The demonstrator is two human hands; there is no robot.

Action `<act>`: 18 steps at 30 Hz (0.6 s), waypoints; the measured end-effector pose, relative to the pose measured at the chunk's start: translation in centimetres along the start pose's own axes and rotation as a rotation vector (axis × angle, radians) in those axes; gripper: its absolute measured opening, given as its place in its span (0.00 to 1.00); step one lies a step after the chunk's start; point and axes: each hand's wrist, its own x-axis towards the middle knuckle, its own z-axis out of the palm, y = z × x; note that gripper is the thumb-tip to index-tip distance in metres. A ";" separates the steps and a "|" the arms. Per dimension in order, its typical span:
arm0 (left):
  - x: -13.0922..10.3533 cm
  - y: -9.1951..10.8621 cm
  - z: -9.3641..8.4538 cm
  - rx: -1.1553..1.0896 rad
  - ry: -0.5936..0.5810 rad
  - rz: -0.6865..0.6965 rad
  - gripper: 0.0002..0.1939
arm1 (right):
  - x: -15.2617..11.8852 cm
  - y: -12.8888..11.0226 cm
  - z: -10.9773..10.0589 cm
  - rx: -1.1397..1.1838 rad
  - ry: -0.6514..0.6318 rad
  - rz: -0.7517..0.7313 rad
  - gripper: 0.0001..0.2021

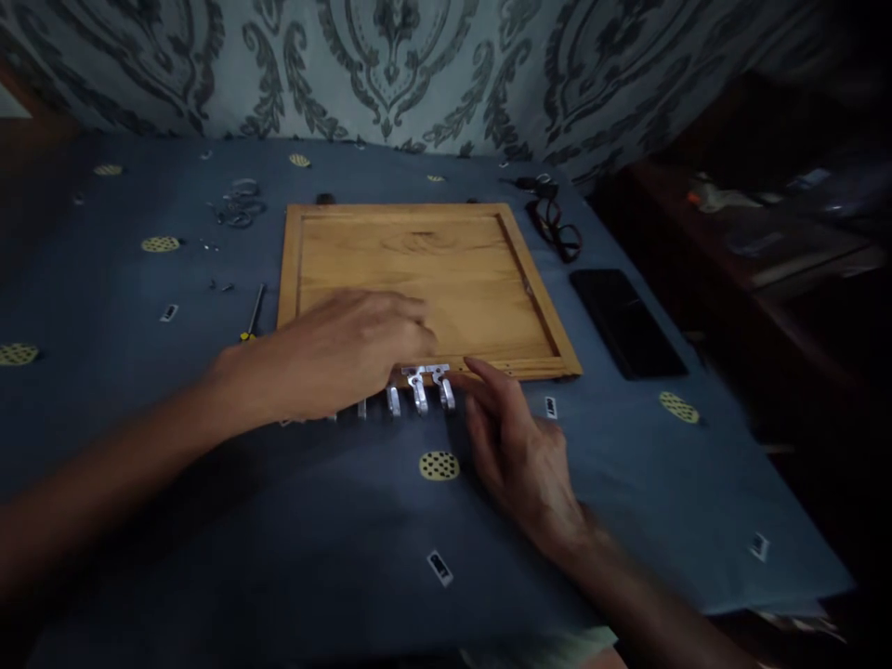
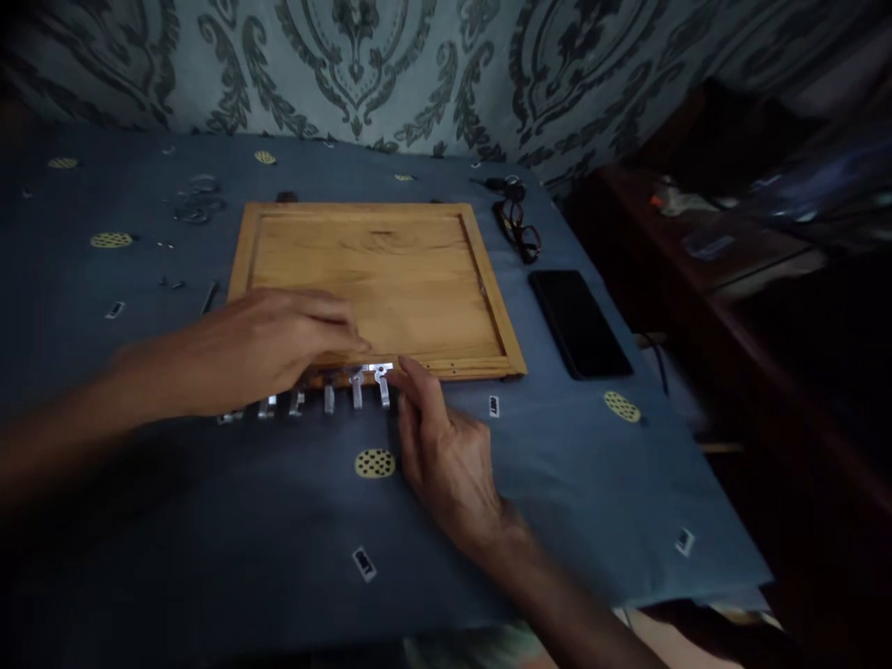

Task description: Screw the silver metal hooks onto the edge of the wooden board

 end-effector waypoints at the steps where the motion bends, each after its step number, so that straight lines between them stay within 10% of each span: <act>1: -0.2 0.1 -0.2 0.004 0.024 -0.018 0.17 | 0.0 0.0 0.1 -0.001 0.003 -0.003 0.19; 18: 1.1 3.3 3.2 0.029 -0.044 -0.302 0.17 | 0.1 0.1 -0.3 0.064 0.019 -0.043 0.20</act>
